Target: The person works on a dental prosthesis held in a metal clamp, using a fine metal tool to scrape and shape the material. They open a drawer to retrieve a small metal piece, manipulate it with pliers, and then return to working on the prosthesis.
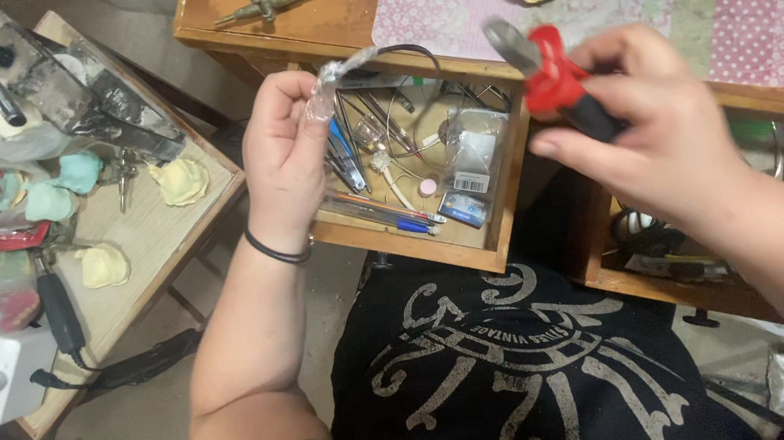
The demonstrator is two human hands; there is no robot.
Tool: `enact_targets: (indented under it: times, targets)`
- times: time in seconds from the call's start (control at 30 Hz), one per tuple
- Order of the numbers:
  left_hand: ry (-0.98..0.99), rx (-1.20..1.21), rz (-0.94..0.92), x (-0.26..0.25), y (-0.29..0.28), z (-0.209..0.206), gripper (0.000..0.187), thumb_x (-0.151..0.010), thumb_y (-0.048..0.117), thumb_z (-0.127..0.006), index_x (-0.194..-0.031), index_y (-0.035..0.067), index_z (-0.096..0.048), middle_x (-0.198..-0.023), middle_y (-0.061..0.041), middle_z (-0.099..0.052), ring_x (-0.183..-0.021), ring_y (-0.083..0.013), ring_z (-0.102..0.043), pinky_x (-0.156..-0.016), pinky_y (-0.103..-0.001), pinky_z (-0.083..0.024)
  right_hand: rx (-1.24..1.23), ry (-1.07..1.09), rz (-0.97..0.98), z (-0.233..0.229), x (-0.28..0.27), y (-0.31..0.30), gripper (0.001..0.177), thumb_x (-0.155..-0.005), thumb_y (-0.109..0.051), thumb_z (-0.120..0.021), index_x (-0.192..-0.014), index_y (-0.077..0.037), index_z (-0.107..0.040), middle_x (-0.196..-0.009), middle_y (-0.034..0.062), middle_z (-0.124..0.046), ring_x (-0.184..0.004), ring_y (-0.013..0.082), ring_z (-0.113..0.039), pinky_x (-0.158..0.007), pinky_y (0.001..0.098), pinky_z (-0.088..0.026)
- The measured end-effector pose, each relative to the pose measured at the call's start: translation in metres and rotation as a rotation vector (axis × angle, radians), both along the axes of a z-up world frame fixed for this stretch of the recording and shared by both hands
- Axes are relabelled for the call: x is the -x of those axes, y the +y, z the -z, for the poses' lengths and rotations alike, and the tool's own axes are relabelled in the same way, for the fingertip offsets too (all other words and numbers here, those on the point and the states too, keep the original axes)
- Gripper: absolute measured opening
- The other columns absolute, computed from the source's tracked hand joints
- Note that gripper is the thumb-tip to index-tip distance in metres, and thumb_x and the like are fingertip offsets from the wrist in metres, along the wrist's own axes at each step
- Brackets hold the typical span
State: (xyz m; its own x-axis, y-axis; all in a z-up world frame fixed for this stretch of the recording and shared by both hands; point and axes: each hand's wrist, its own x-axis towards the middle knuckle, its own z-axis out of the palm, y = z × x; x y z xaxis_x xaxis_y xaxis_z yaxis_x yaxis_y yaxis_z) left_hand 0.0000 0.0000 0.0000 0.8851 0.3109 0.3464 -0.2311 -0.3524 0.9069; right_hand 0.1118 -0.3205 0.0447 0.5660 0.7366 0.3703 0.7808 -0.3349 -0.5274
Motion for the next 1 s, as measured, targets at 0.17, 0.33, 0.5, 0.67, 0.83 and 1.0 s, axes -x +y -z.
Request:
enact_targets:
  times: [0.17,0.33,0.5,0.67,0.83,1.0]
  targets:
    - [-0.066,0.597,0.172,-0.005,-0.014,0.011,0.017,-0.104,0.031,-0.065,-0.107,0.015,-0.058,-0.069,0.007,-0.035,-0.053,-0.0026,-0.025,-0.047,-0.020,-0.019,-0.120,0.240,0.112,0.010,-0.004,0.041,0.032,-0.094,-0.027,-0.082,-0.119,-0.008,-0.078,-0.125,0.0100,-0.060,-0.124,0.0296,-0.054,-0.105,0.0491,-0.045]
    - [-0.031,0.799,0.258,-0.010,-0.019,0.010,0.016,-0.108,0.028,-0.060,-0.111,0.012,-0.059,-0.062,0.005,-0.024,-0.048,-0.0039,-0.018,-0.043,-0.019,-0.016,-0.310,0.351,0.093,0.033,-0.019,0.046,0.026,-0.096,-0.019,-0.084,-0.118,-0.008,-0.076,-0.124,0.0053,-0.057,-0.124,0.0198,-0.056,-0.113,0.0343,-0.045]
    - [-0.057,0.921,0.291,-0.015,-0.013,0.009,0.017,-0.110,0.026,-0.060,-0.117,0.011,-0.065,-0.065,0.003,-0.031,-0.049,-0.0063,-0.022,-0.042,-0.022,-0.016,-0.239,0.367,0.093,0.024,-0.022,0.033,0.026,-0.097,-0.020,-0.081,-0.119,-0.008,-0.076,-0.123,0.0062,-0.059,-0.122,0.0218,-0.056,-0.111,0.0368,-0.045]
    - [-0.042,0.993,0.267,-0.017,-0.006,0.011,0.018,-0.110,0.025,-0.059,-0.117,0.009,-0.064,-0.064,0.002,-0.030,-0.048,-0.0061,-0.021,-0.041,-0.022,-0.015,-0.062,0.273,0.035,0.019,-0.029,-0.001,0.027,-0.096,-0.030,-0.075,-0.111,-0.008,-0.075,-0.120,0.0097,-0.065,-0.117,0.0252,-0.062,-0.105,0.0434,-0.052]
    - [-0.037,1.018,0.213,-0.018,-0.003,0.012,0.019,-0.110,0.026,-0.059,-0.119,0.010,-0.063,-0.062,0.000,-0.033,-0.043,-0.0083,-0.026,-0.037,-0.024,-0.023,0.210,-0.031,-0.146,0.028,-0.030,-0.069,0.042,-0.075,-0.042,-0.083,-0.098,-0.007,-0.077,-0.119,0.0155,-0.071,-0.110,0.0300,-0.068,-0.098,0.0436,-0.057]
    - [-0.009,1.019,0.182,-0.019,-0.007,0.011,0.019,-0.108,0.026,-0.060,-0.118,0.010,-0.062,-0.061,0.000,-0.033,-0.041,-0.0089,-0.028,-0.035,-0.025,-0.027,0.326,0.093,0.001,0.063,-0.018,-0.160,0.035,-0.071,-0.038,-0.085,-0.094,-0.012,-0.078,-0.115,0.0084,-0.069,-0.104,0.0222,-0.068,-0.096,0.0356,-0.053]
